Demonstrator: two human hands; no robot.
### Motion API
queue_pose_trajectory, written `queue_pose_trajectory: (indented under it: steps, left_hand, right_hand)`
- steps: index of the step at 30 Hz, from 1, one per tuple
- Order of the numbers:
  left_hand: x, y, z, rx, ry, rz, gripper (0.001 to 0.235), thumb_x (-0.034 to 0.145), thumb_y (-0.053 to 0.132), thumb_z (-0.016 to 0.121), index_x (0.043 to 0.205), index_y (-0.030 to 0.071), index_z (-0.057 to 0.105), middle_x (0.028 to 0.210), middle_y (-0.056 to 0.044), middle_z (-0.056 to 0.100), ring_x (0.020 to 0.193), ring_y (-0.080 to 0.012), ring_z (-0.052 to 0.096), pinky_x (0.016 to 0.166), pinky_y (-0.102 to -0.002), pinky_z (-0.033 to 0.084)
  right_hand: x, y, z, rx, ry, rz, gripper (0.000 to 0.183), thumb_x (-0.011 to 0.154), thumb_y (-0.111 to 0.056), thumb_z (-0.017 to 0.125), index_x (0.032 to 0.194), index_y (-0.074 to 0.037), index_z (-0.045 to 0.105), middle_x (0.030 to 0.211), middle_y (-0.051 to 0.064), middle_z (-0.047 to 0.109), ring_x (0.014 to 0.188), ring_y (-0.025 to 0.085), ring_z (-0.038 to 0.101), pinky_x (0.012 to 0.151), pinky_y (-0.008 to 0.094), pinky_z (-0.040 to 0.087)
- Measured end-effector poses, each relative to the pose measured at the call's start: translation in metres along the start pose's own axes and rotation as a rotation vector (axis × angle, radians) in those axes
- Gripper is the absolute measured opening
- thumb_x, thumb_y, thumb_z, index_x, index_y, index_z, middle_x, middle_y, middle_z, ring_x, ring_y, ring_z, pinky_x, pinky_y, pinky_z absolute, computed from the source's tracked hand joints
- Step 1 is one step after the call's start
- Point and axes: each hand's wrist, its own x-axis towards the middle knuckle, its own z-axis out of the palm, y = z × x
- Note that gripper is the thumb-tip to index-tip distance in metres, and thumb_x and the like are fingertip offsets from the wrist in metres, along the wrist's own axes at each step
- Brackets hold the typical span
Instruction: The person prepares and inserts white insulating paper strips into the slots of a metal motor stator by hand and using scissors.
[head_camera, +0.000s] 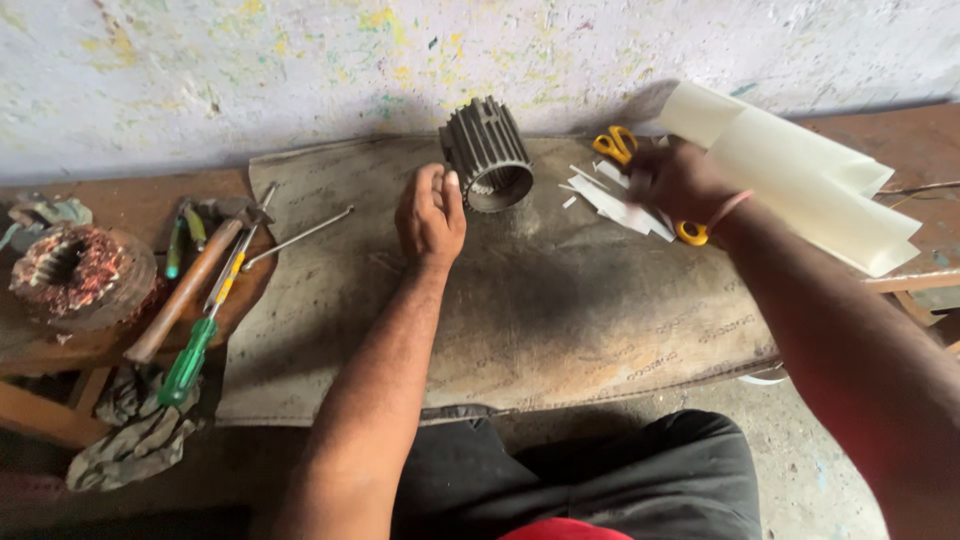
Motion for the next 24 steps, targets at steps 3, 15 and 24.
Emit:
queue_pose_trajectory:
  steps: [3,15,24]
  left_hand:
    - [0.007,0.013,-0.004,-0.027,0.065,0.088,0.02,0.099,0.018,0.069,0.112,0.003,0.065,0.086,-0.01,0.068,0.074,-0.0263,0.064,0.068,-0.04,0.053]
    - [-0.01,0.082,0.037,-0.18,-0.697,-0.392,0.034,0.078,0.017,0.08,0.11,0.007,0.073,0.088,-0.014,0.078,0.08,-0.0247,0.077,0.073,-0.037,0.06]
    - [-0.037,0.059,0.047,-0.112,-0.777,-0.277,0.019,0.074,0.009,0.077,0.092,0.005,0.076,0.089,-0.019,0.076,0.09,-0.0351,0.075,0.08,-0.044,0.059]
  right_hand:
    - [-0.008,-0.029,-0.01,0.601,0.04,0.076,0.019,0.095,-0.007,0.074,0.112,0.001,0.073,0.097,0.013,0.076,0.081,0.018,0.071,0.07,0.032,0.06]
    - [-0.001,-0.078,0.049,0.504,-0.223,0.206,0.022,0.084,-0.001,0.075,0.106,-0.002,0.071,0.086,0.01,0.076,0.07,0.016,0.075,0.063,0.031,0.065]
    - [-0.035,-0.075,0.085,0.091,0.107,-0.043,0.028,0.072,-0.021,0.089,0.088,-0.003,0.074,0.079,0.012,0.075,0.071,0.024,0.073,0.067,0.038,0.057]
